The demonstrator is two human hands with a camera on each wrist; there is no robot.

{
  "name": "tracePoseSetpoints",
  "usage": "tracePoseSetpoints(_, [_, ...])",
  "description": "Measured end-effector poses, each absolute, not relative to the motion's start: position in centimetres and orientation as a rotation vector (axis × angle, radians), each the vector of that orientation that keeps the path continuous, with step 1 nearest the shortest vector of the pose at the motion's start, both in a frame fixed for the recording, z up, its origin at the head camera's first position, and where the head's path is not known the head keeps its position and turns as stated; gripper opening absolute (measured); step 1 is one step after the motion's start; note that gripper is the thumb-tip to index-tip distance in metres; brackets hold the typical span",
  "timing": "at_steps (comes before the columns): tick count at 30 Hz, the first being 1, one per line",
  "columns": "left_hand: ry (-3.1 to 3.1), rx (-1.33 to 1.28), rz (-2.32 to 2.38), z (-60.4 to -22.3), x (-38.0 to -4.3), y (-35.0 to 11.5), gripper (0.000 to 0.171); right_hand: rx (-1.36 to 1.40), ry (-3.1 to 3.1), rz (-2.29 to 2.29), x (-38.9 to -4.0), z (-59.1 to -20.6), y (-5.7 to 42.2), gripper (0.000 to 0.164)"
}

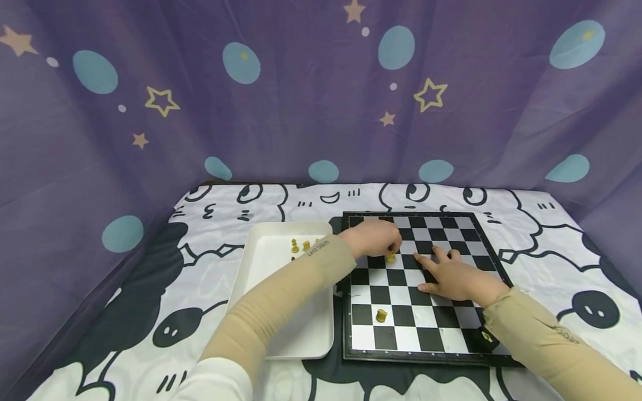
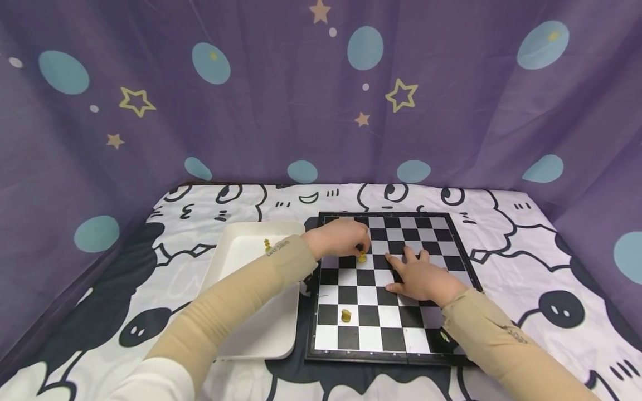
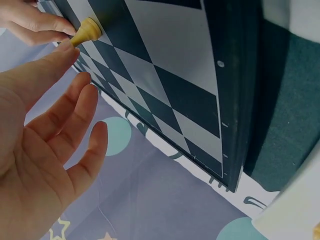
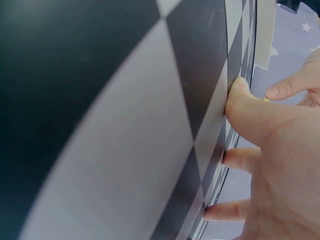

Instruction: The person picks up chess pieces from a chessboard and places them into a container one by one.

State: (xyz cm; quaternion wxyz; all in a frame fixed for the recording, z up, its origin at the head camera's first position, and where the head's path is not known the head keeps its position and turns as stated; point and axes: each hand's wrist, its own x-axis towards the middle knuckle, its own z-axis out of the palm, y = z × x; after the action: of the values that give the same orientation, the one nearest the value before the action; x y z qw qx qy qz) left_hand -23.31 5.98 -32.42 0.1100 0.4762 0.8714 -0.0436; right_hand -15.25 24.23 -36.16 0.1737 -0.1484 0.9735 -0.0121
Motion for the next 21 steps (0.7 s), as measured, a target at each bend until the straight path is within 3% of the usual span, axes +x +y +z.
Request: tracePoseSetpoints(21, [2.565,1.409,-0.126,-32.64,-23.18,6.09,0.011,-0.452,2.785,-0.041,-15.06,-36.31,24.31,0.075])
